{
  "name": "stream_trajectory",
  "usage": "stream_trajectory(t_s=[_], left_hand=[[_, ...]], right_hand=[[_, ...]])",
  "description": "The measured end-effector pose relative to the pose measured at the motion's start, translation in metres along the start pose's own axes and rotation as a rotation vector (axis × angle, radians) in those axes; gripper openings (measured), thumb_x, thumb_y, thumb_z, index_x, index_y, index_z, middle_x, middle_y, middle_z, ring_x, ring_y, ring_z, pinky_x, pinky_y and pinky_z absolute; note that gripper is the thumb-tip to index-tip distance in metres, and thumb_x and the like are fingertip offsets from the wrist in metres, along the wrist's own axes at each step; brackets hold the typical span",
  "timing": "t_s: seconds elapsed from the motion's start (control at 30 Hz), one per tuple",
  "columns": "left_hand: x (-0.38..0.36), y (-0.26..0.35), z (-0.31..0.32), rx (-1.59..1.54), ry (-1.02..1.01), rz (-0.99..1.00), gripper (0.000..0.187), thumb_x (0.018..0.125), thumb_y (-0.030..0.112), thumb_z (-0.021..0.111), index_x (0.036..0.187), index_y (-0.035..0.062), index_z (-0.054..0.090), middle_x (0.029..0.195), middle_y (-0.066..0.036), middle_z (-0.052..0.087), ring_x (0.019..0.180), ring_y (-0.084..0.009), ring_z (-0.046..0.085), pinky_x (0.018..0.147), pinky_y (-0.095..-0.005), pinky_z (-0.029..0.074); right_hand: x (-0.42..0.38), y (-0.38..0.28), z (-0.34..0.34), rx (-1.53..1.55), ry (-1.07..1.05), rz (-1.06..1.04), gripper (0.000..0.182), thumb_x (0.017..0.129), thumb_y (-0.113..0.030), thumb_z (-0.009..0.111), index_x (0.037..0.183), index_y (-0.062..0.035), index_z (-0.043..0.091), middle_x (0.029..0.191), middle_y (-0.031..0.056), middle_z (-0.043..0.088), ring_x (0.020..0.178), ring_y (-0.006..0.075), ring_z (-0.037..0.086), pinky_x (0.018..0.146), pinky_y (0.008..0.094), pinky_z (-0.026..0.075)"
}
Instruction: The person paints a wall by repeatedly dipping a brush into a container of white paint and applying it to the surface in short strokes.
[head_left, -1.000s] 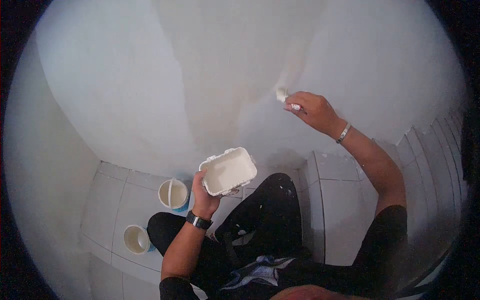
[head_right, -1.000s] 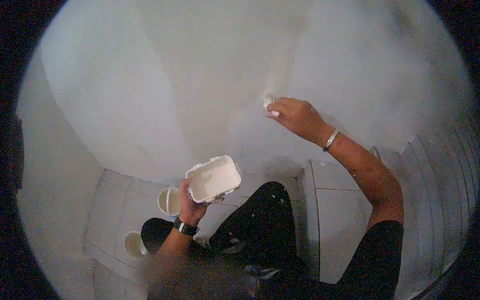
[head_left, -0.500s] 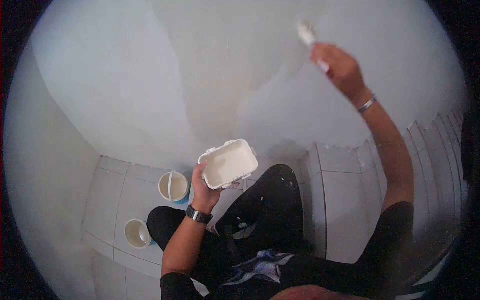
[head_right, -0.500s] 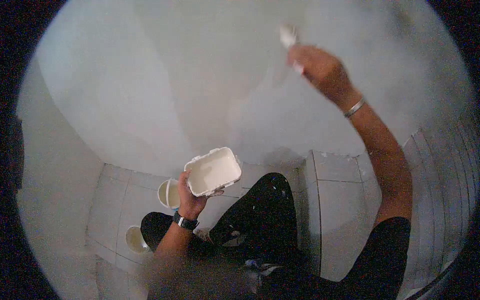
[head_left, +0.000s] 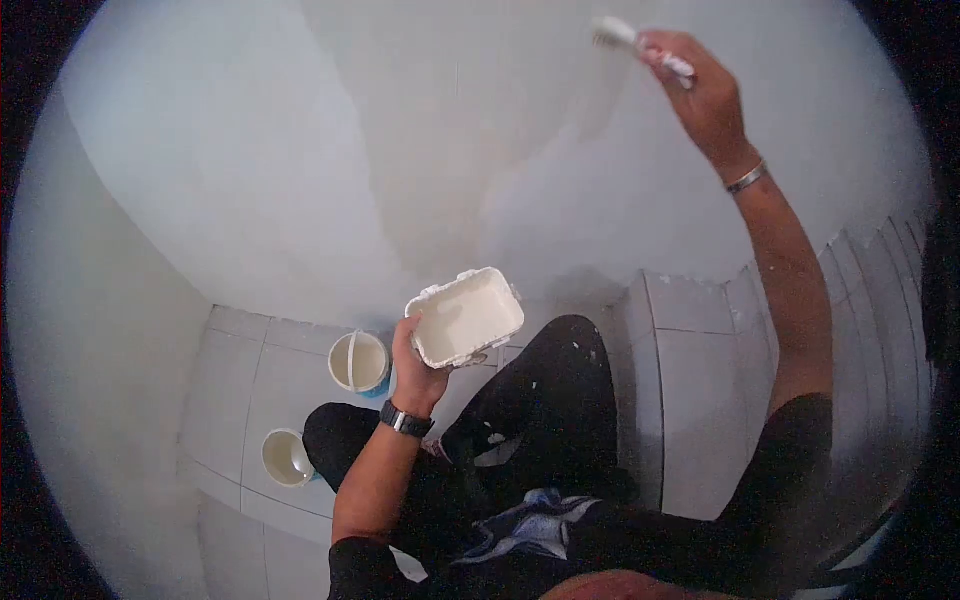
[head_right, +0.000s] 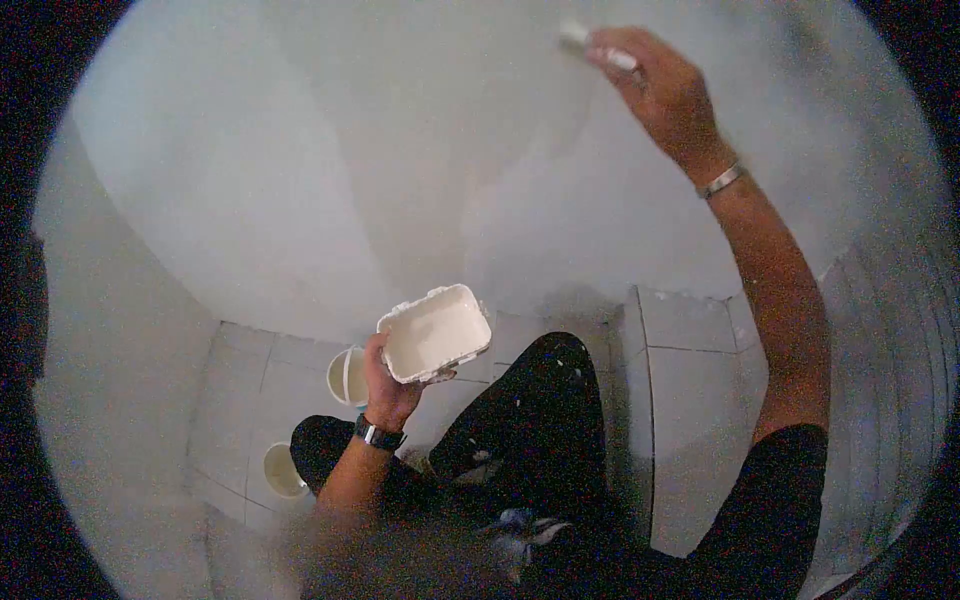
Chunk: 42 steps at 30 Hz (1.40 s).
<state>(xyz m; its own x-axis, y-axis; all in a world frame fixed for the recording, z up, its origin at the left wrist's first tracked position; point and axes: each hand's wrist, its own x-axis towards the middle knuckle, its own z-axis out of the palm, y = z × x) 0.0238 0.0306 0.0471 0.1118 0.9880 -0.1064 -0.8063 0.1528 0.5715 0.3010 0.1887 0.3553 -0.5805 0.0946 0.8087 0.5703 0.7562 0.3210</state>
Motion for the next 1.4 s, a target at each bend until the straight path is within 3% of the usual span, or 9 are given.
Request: stream_trajectory(t_s=[0.2,0.3,0.37,0.6,0.77,0.87,1.1,1.27,1.4], left_hand=[[-0.002,0.001,-0.001,-0.047,-0.007,0.000,0.060,0.087,0.043,0.038,0.133,0.0059,0.040,0.128,-0.016,0.051,0.108,-0.0361,0.057,0.076,-0.0526,0.054],[-0.002,0.001,0.001,-0.090,0.008,-0.002,0.055,0.089,0.039,0.037,0.131,0.0050,0.043,0.125,-0.015,0.053,0.108,-0.0347,0.057,0.077,-0.0536,0.053],[-0.003,0.002,0.002,-0.090,0.013,-0.004,0.055,0.089,0.039,0.038,0.132,0.0052,0.043,0.125,-0.015,0.053,0.107,-0.0351,0.057,0.075,-0.0543,0.054],[-0.002,0.001,0.003,0.015,0.000,-0.004,0.064,0.086,0.048,0.037,0.136,0.0077,0.037,0.131,-0.017,0.049,0.109,-0.0375,0.056,0.074,-0.0522,0.055],[-0.006,0.001,0.008,0.009,0.002,0.017,0.063,0.086,0.047,0.036,0.136,0.0081,0.037,0.131,-0.017,0.049,0.109,-0.0376,0.056,0.072,-0.0517,0.055],[-0.006,0.002,0.009,-0.011,-0.024,0.004,0.062,0.086,0.046,0.035,0.135,0.0077,0.037,0.131,-0.017,0.048,0.110,-0.0378,0.056,0.072,-0.0520,0.055],[-0.006,0.003,0.011,-0.006,0.013,0.002,0.061,0.086,0.045,0.035,0.135,0.0084,0.038,0.132,-0.016,0.048,0.111,-0.0379,0.055,0.075,-0.0532,0.055],[-0.011,0.004,0.020,0.017,0.055,0.000,0.060,0.087,0.044,0.035,0.136,0.0088,0.038,0.132,-0.016,0.048,0.112,-0.0379,0.054,0.077,-0.0537,0.054],[-0.010,0.005,0.023,-0.012,0.037,0.014,0.059,0.088,0.042,0.035,0.135,0.0074,0.038,0.132,-0.017,0.048,0.112,-0.0378,0.054,0.076,-0.0540,0.054]], right_hand=[[-0.034,-0.010,0.027,-0.128,-0.143,-0.348,0.012,0.091,-0.016,0.057,0.096,-0.0062,0.063,0.099,0.0090,0.066,0.089,0.0253,0.065,0.077,0.0345,0.054],[-0.073,-0.041,0.050,-0.042,-0.262,-0.315,0.012,0.087,-0.014,0.060,0.097,-0.0085,0.061,0.104,0.0095,0.065,0.092,0.0260,0.064,0.078,0.0351,0.054],[-0.087,-0.055,0.053,0.227,-0.495,0.050,0.013,0.089,-0.017,0.057,0.097,-0.0078,0.061,0.104,0.0096,0.065,0.091,0.0265,0.064,0.080,0.0367,0.053],[-0.035,-0.010,0.022,0.148,-0.190,0.100,0.014,0.089,-0.013,0.060,0.098,-0.0032,0.062,0.099,0.0093,0.066,0.089,0.0257,0.065,0.078,0.0310,0.053],[-0.001,-0.002,-0.008,-0.264,0.051,-0.339,0.013,0.090,-0.010,0.058,0.101,-0.0057,0.062,0.101,0.0089,0.066,0.093,0.0245,0.065,0.081,0.0329,0.054],[-0.046,-0.010,0.021,-0.099,-0.106,-0.349,0.011,0.087,-0.012,0.061,0.097,-0.0070,0.061,0.099,0.0083,0.066,0.093,0.0243,0.065,0.079,0.0341,0.054],[-0.112,-0.055,0.061,0.282,-0.494,0.086,0.018,0.090,-0.021,0.058,0.093,-0.0039,0.060,0.091,0.0104,0.064,0.084,0.0258,0.063,0.074,0.0362,0.052],[-0.042,-0.004,0.017,0.143,-0.177,0.092,0.019,0.091,-0.017,0.058,0.103,-0.0034,0.062,0.100,0.0103,0.066,0.090,0.0248,0.064,0.078,0.0321,0.052],[0.013,-0.014,-0.017,-0.260,0.173,-0.331,0.013,0.085,-0.012,0.067,0.092,-0.0030,0.061,0.088,0.0118,0.067,0.078,0.0224,0.067,0.067,0.0318,0.056]])
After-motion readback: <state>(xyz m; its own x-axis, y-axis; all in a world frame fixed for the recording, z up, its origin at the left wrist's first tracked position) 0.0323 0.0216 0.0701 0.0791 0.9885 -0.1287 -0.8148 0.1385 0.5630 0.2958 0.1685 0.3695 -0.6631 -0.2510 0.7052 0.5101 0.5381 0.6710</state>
